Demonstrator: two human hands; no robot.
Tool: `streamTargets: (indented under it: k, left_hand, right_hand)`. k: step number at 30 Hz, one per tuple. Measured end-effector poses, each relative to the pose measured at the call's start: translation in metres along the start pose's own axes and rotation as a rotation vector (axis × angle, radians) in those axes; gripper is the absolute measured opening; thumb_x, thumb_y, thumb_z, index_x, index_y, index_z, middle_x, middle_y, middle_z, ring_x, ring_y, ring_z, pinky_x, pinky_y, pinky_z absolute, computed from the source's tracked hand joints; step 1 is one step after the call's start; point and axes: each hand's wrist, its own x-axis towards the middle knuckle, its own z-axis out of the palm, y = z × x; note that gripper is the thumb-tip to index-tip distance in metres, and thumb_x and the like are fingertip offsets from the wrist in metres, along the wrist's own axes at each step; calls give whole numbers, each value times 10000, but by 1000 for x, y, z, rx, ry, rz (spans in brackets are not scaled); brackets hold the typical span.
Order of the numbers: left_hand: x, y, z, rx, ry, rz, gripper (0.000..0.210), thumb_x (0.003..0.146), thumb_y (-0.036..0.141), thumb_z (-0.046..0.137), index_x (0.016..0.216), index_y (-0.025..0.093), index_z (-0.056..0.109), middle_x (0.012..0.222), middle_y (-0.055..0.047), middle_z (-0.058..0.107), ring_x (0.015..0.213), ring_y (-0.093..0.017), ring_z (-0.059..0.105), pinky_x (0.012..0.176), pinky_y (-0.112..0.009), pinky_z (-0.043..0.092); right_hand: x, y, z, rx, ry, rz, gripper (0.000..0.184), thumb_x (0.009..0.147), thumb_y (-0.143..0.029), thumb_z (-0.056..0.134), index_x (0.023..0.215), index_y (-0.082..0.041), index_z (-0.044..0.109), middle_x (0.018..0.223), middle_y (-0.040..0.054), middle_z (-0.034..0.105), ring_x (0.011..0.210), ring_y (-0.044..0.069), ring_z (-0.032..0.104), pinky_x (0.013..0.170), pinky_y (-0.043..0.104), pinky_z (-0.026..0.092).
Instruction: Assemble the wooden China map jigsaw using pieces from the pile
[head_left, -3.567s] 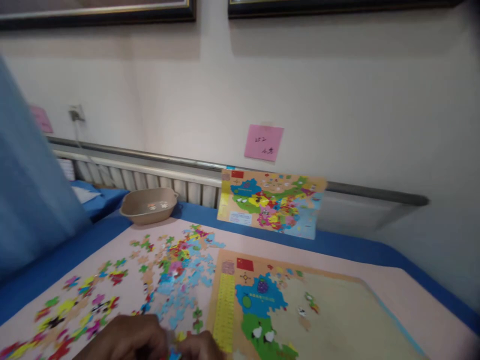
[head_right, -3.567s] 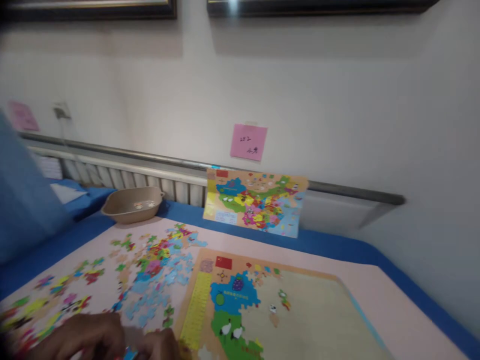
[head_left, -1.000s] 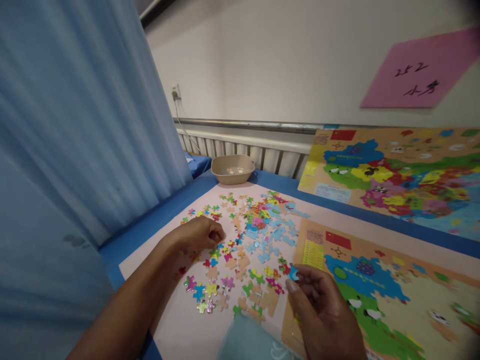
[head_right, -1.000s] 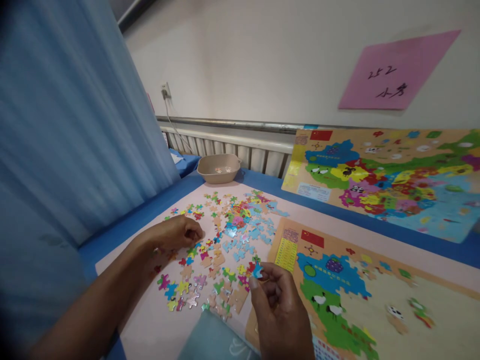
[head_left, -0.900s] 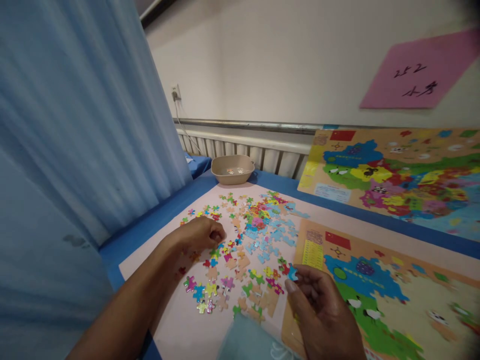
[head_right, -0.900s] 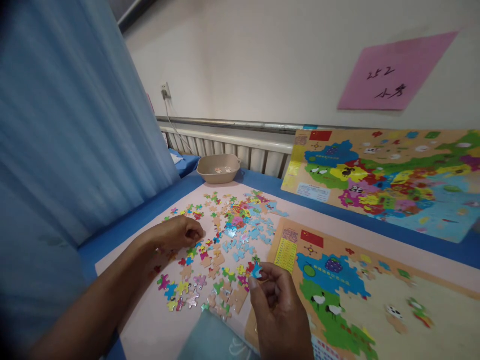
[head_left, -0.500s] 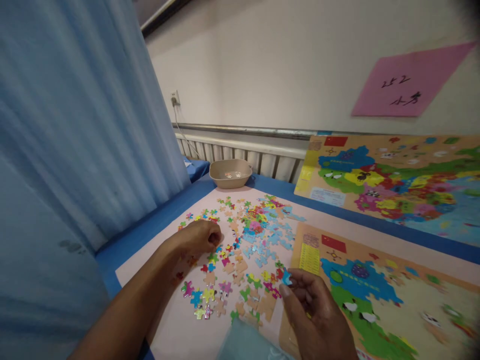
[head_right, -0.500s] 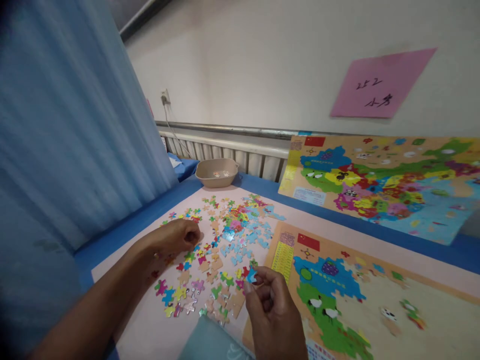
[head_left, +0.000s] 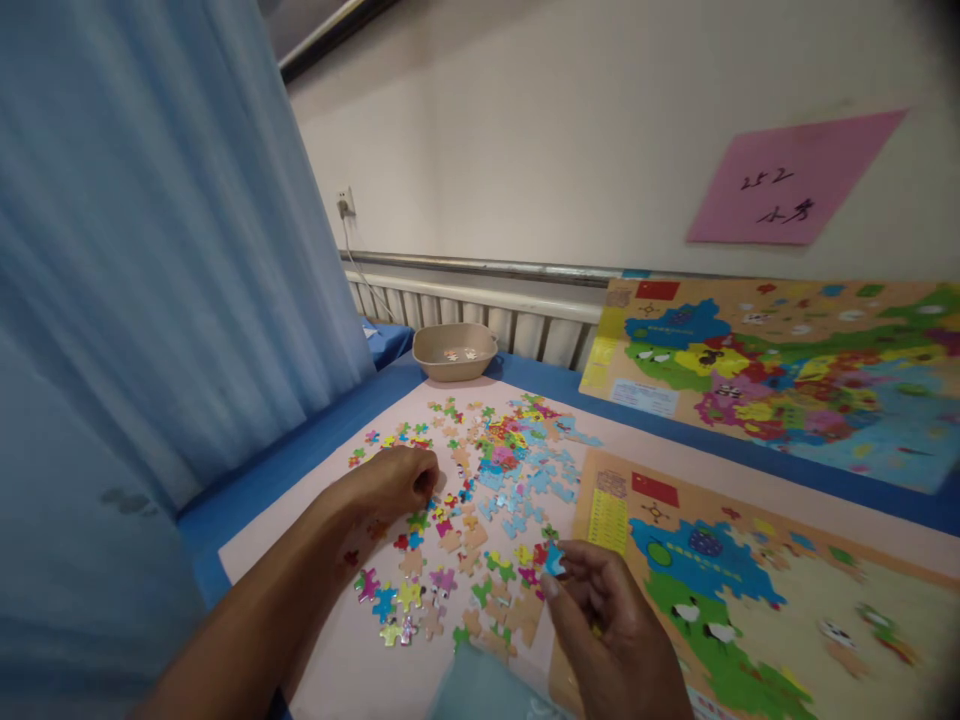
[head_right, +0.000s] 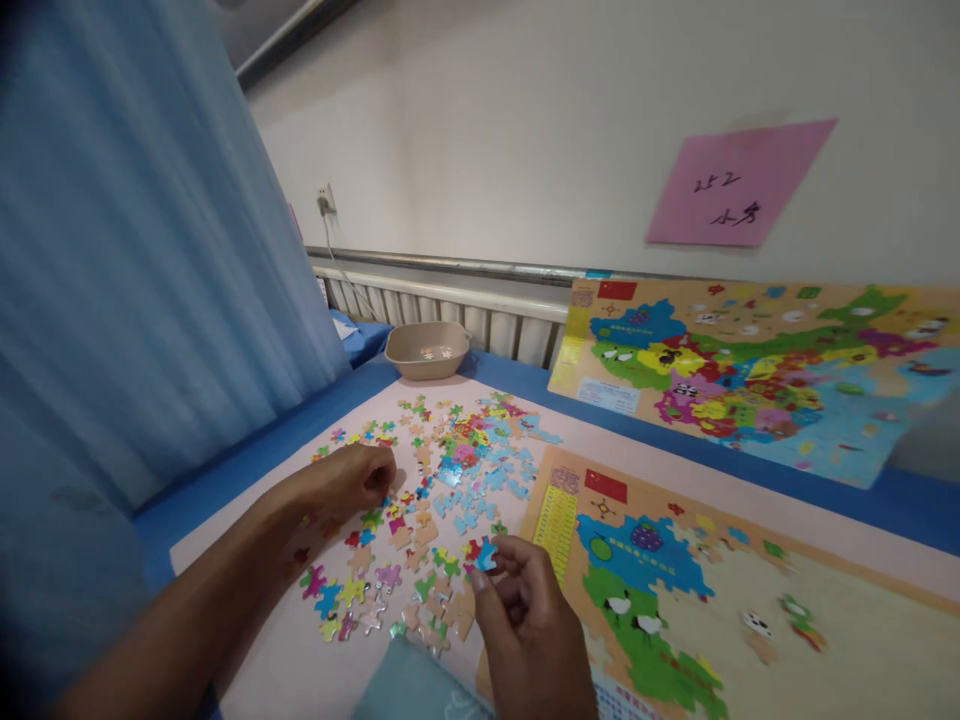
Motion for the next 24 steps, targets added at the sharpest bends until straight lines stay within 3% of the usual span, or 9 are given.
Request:
streamTargets:
  k: [5, 10, 15, 20, 24]
  left_hand:
    - [-1, 0, 1, -69, -19, 48, 91, 699, 132, 586, 747, 209, 596, 730, 9, 634, 666, -153, 533, 617, -278, 355]
    - [-1, -4, 3, -233, -16, 93, 53, 765, 213, 615, 815, 210, 599, 783, 9, 636, 699, -147, 545, 634, -258, 392]
    - [-2, 6, 2, -439, -11, 53, 54, 741, 231, 635, 781, 206, 610, 826, 6, 639, 771, -158, 559, 691, -261, 420]
    - [-5, 22, 2, -540, 10, 22, 164, 748, 352, 696, 812, 206, 660, 748, 15, 586, 700, -144, 514, 658, -266, 408]
    - [-4, 22, 5, -732, -37, 22, 206, 714, 366, 737, 789, 194, 653, 703, 36, 551, 643, -115, 468, 620, -259, 369]
  right_hand:
    - [3, 6, -2, 30, -73, 53, 363, 851, -498, 666, 1075, -216, 622, 729, -20, 616, 678, 199, 607, 649, 302, 467]
    - [1, 2, 2, 78, 6, 37, 309, 846, -440, 658, 1056, -215, 638, 835, 6, 646, 748, 192, 631, 720, 294, 504]
    - [0, -1, 4, 76, 23, 21, 286, 856, -432, 651, 1042, -214, 651, 831, 11, 648, 732, 184, 628, 700, 286, 515]
    - [1, 0, 3, 51, 17, 9, 294, 857, -446, 657, 1038, -215, 662, 794, 3, 633, 695, 181, 604, 666, 286, 511]
    - [1, -1, 4, 34, -13, -1, 288, 856, -463, 659, 1021, -227, 660, 753, -15, 618, 676, 179, 591, 654, 286, 493]
